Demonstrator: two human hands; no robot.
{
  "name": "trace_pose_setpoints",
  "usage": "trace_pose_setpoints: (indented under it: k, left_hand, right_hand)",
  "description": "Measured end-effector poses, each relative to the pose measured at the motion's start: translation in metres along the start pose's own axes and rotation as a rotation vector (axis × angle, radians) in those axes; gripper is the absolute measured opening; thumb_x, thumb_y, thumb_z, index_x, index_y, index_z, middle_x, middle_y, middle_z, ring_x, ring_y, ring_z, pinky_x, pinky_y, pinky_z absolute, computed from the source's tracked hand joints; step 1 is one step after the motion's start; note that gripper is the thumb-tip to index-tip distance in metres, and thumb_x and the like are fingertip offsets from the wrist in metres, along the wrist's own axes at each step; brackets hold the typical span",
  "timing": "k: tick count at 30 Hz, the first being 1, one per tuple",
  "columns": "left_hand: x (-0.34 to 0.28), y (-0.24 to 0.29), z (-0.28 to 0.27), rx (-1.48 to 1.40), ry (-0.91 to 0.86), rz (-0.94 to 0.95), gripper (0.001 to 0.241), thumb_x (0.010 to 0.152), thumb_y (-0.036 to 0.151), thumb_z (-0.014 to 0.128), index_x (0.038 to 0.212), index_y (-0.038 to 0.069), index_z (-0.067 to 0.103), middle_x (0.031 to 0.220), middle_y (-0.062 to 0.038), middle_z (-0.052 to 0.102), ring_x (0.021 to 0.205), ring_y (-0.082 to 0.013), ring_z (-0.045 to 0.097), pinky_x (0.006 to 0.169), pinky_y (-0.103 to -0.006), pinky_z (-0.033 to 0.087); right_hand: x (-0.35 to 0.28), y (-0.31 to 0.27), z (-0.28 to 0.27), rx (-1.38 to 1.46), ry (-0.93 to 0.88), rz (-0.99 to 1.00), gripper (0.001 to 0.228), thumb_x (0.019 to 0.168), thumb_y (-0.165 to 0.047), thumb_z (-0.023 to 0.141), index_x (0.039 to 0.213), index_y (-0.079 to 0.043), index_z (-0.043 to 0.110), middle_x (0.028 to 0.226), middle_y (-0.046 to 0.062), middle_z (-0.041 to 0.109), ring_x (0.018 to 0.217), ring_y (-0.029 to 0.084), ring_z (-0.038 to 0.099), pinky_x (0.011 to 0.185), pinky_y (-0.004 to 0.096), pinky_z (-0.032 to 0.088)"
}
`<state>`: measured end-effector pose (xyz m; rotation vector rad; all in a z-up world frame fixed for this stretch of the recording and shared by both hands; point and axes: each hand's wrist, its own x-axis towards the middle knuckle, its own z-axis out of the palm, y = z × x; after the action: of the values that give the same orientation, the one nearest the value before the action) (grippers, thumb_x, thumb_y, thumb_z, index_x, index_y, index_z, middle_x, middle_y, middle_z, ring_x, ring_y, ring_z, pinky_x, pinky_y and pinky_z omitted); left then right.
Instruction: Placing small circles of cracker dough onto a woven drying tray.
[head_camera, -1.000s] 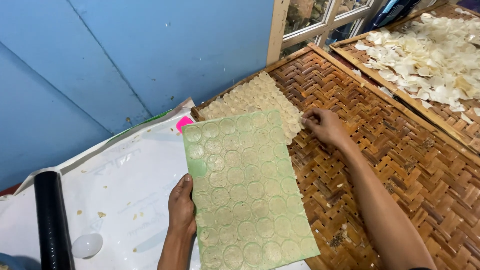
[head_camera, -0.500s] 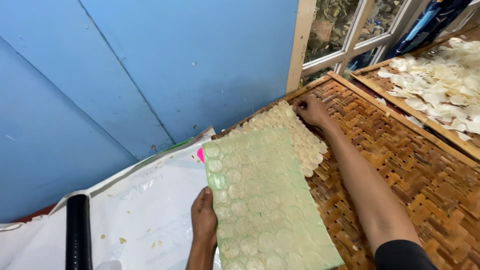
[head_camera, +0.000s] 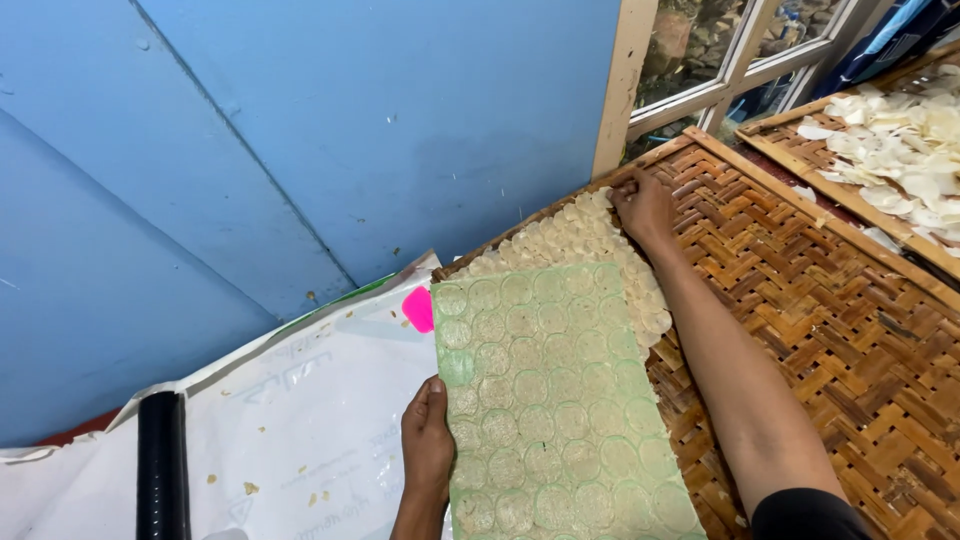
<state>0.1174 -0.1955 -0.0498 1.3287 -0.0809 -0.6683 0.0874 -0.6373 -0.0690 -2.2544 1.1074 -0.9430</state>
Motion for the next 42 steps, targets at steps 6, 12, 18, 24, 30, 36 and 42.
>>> trace_pose_setpoints:
  k: [6,12,18,24,30,36,42]
  left_hand:
    - [0.004,-0.011,-0.006,0.005,-0.045,0.082,0.036,0.105,0.019,0.045,0.111,-0.006,0.070,0.097,-0.012,0.071,0.086,-0.0156,0.058,0.083,-0.0303,0.045]
    - [0.001,-0.007,-0.005,0.047,-0.039,0.103,0.037,0.105,0.018,0.043,0.111,-0.004,0.071,0.101,-0.012,0.074,0.090,-0.0155,0.061,0.085,-0.0303,0.046]
    - [-0.002,-0.006,-0.006,0.060,-0.025,0.113,0.036,0.105,0.018,0.043,0.112,-0.004,0.071,0.101,-0.009,0.072,0.090,-0.0145,0.059,0.085,-0.0291,0.046]
    - [0.023,-0.042,-0.023,-0.143,-0.118,0.207,0.035,0.106,0.019,0.043,0.116,0.002,0.073,0.098,-0.017,0.075,0.091,-0.0249,0.069,0.092,-0.0431,0.052]
    - [0.017,-0.035,-0.021,-0.171,-0.161,0.261,0.033,0.106,0.018,0.042,0.110,0.003,0.072,0.092,-0.012,0.071,0.089,-0.0213,0.065,0.092,-0.0412,0.051]
    - [0.008,-0.028,-0.018,-0.155,-0.157,0.326,0.031,0.106,0.015,0.043,0.107,0.003,0.072,0.089,-0.010,0.070,0.088,-0.0192,0.064,0.091,-0.0392,0.051]
    - [0.010,-0.032,-0.022,-0.175,-0.195,0.329,0.032,0.108,0.016,0.041,0.108,0.004,0.070,0.090,-0.010,0.068,0.086,-0.0182,0.062,0.088,-0.0375,0.051]
  right_hand:
    - [-0.004,0.005,0.004,-0.038,0.069,-0.119,0.022,0.089,-0.017,0.077,0.099,0.003,0.078,0.084,0.013,0.075,0.064,0.029,0.065,0.065,0.042,0.052]
    - [-0.007,0.006,0.003,-0.040,0.041,-0.221,0.030,0.092,-0.014,0.064,0.113,0.005,0.076,0.095,0.022,0.071,0.069,0.035,0.063,0.064,0.046,0.051]
    - [-0.007,0.006,-0.007,-0.028,-0.051,-0.298,0.025,0.095,-0.012,0.058,0.107,0.007,0.069,0.084,0.017,0.064,0.064,0.027,0.055,0.059,0.041,0.047]
    - [-0.108,-0.087,-0.049,0.082,0.069,-0.587,0.018,0.102,-0.009,0.066,0.105,0.009,0.066,0.092,0.030,0.057,0.088,0.056,0.061,0.075,0.060,0.049]
    - [-0.199,-0.137,-0.022,0.126,-0.253,-0.691,0.022,0.095,-0.015,0.069,0.116,-0.009,0.075,0.103,0.014,0.066,0.098,0.036,0.067,0.086,0.045,0.056]
    - [-0.234,-0.192,-0.031,-0.031,-0.295,-0.704,0.027,0.099,-0.023,0.062,0.123,-0.014,0.072,0.103,0.010,0.061,0.098,0.030,0.063,0.083,0.042,0.057]
    - [-0.256,-0.184,-0.029,-0.051,-0.408,-0.701,0.021,0.099,-0.018,0.061,0.108,-0.011,0.078,0.093,0.010,0.066,0.090,0.024,0.063,0.079,0.034,0.055]
